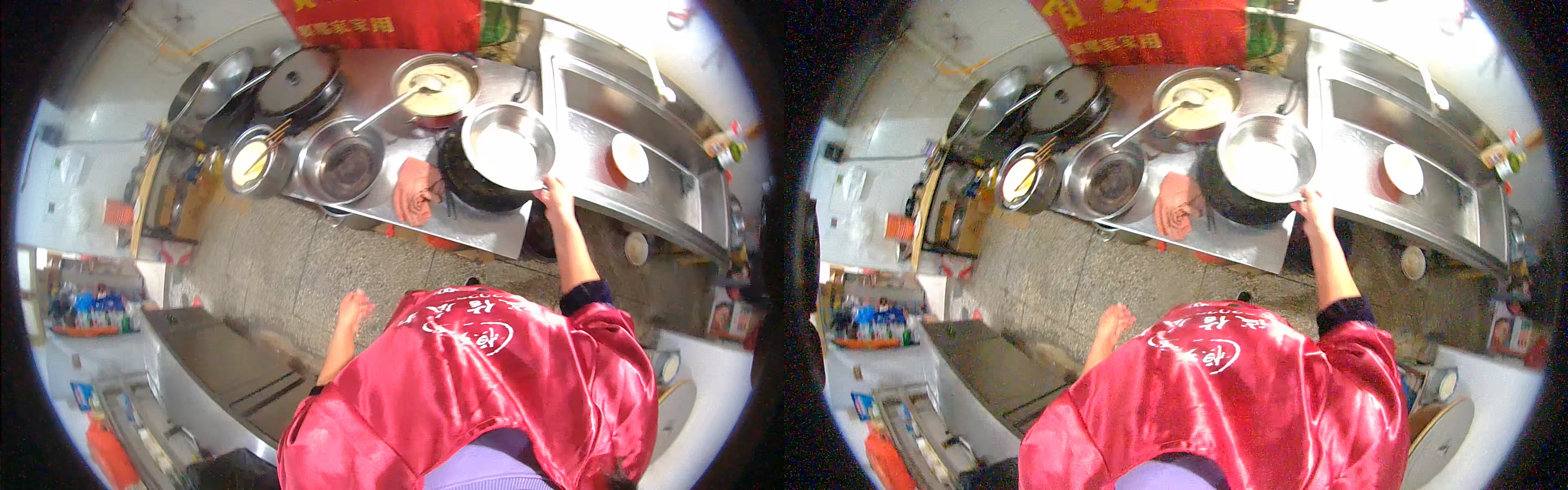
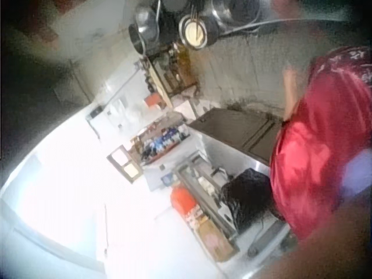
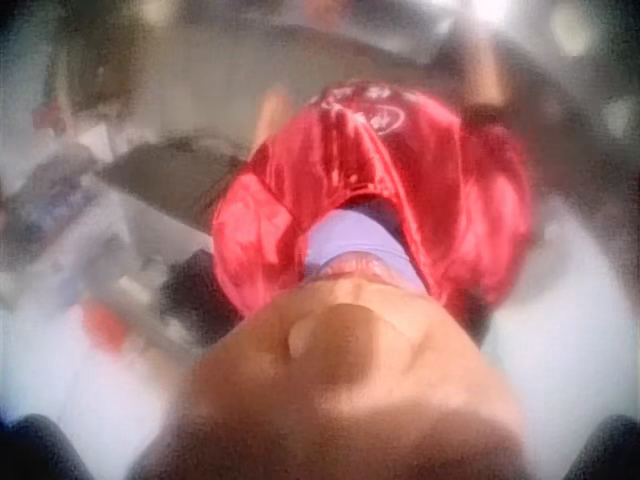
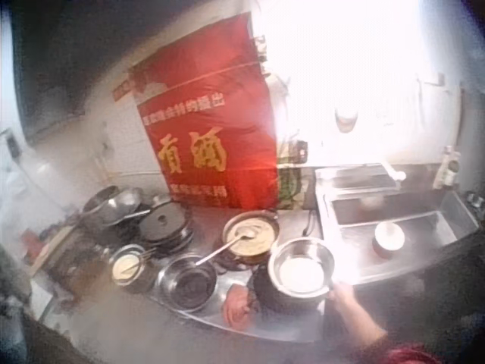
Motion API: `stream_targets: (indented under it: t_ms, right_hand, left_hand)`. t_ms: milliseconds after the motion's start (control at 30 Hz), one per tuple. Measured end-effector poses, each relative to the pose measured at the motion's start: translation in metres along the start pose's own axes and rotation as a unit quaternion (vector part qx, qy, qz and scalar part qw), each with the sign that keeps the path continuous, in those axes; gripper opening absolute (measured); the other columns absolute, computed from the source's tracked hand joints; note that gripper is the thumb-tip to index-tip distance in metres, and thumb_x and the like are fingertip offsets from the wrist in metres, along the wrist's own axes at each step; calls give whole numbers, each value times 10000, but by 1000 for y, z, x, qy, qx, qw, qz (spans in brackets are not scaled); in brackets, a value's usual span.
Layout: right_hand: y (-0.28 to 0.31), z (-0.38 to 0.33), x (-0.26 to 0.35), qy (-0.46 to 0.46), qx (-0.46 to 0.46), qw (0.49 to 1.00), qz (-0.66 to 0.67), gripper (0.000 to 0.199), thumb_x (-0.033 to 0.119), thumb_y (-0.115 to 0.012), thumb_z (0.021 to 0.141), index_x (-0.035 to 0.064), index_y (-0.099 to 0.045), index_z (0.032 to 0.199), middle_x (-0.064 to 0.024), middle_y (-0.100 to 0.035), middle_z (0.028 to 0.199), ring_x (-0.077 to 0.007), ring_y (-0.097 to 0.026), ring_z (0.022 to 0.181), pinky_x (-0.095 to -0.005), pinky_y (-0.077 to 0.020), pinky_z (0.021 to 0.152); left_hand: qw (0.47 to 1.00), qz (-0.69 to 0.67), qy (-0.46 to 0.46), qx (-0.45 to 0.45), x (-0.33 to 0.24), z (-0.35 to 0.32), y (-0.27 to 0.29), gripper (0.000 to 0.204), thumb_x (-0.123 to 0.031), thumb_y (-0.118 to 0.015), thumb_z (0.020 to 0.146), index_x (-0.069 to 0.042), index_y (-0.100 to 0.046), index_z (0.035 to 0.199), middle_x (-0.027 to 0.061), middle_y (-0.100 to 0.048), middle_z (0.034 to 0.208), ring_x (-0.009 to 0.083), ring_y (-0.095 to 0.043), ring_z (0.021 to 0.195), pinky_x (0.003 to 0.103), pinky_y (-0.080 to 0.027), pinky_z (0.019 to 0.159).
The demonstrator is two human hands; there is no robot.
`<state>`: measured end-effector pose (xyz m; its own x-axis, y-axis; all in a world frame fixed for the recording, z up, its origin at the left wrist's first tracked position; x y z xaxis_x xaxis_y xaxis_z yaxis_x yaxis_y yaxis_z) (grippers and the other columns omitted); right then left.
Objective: The person covers a bowl of food with plastic wrap and places it in a refrigerator. Then they wash several metal bowls and a pot in the sink using a cloth, rinsing each item under running water and placing them aside.
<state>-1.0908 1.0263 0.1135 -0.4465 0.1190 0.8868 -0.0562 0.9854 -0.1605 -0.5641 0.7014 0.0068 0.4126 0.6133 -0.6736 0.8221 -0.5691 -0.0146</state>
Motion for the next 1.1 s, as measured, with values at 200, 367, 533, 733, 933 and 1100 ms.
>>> stream_targets:
  t_ms: [200, 367, 533, 733, 933, 1100]
  right_hand:
    - [54, -40, 4, 30, 19, 999, 22, 169, 128, -586, 877, 15, -589, 1004, -55, -628, 905, -118, -591, 645, -311, -524, 634]
    - [58, -70, 5, 29, 30, 999, -8, 159, 143, -576, 878, 63, -608, 1012, -3, -629, 885, -103, -568, 643, -256, -475, 573]
    - [65, -88, 8, 32, -14, 999, -27, 113, 155, -563, 881, 91, -586, 970, 12, -597, 866, -87, -552, 653, -239, -450, 585]
    - [64, -96, 9, 29, -27, 999, -20, 73, 161, -573, 880, 102, -557, 921, 18, -568, 827, -83, -539, 639, -234, -445, 569]
    - [56, -95, 19, 38, -47, 998, -4, 83, 115, -566, 879, 127, -515, 816, 63, -475, 711, -33, -440, 567, -217, -410, 530]
    - [49, -68, 10, 43, 18, 999, -8, 80, 179, -581, 874, 117, -563, 921, 42, -535, 826, -74, -508, 669, -248, -455, 619]
  left_hand:
    - [982, -93, -159, -42, -131, 12, -26, 518, -382, -592, 924, 33, -447, 1197, 181, -570, 1035, 280, -639, 828, 357, -554, 711]
    - [964, -257, -72, -19, -189, 88, -45, 801, -485, -655, 850, 43, -294, 1332, 340, -450, 1211, 425, -610, 976, 459, -574, 801]
    - [973, -215, -56, 60, -211, 147, -57, 635, -393, -602, 909, -39, -331, 1362, 234, -456, 1315, 382, -555, 1100, 506, -548, 862]
    - [976, -199, -6, 93, -210, 157, -71, 397, -206, -383, 1015, 73, -380, 1298, 218, -512, 1285, 361, -564, 1121, 511, -562, 858]
    - [984, -169, -14, 47, -169, 102, -41, 402, -220, -379, 1014, 41, -343, 1318, 245, -517, 1267, 364, -616, 1030, 463, -606, 718]
    - [984, -173, -43, 10, -173, 52, -12, 441, -219, -351, 1020, 99, -304, 1322, 283, -511, 1254, 400, -610, 1043, 457, -622, 715]
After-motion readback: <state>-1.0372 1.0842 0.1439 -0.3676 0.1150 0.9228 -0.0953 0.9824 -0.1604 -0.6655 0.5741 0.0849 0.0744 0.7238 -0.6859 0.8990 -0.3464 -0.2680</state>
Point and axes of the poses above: each hand's wrist, its own z-axis towards the middle knuckle, its own y-axis out of the back of the hand, x = y × z, the point moved 5 cm from there along z, towards the middle knuckle
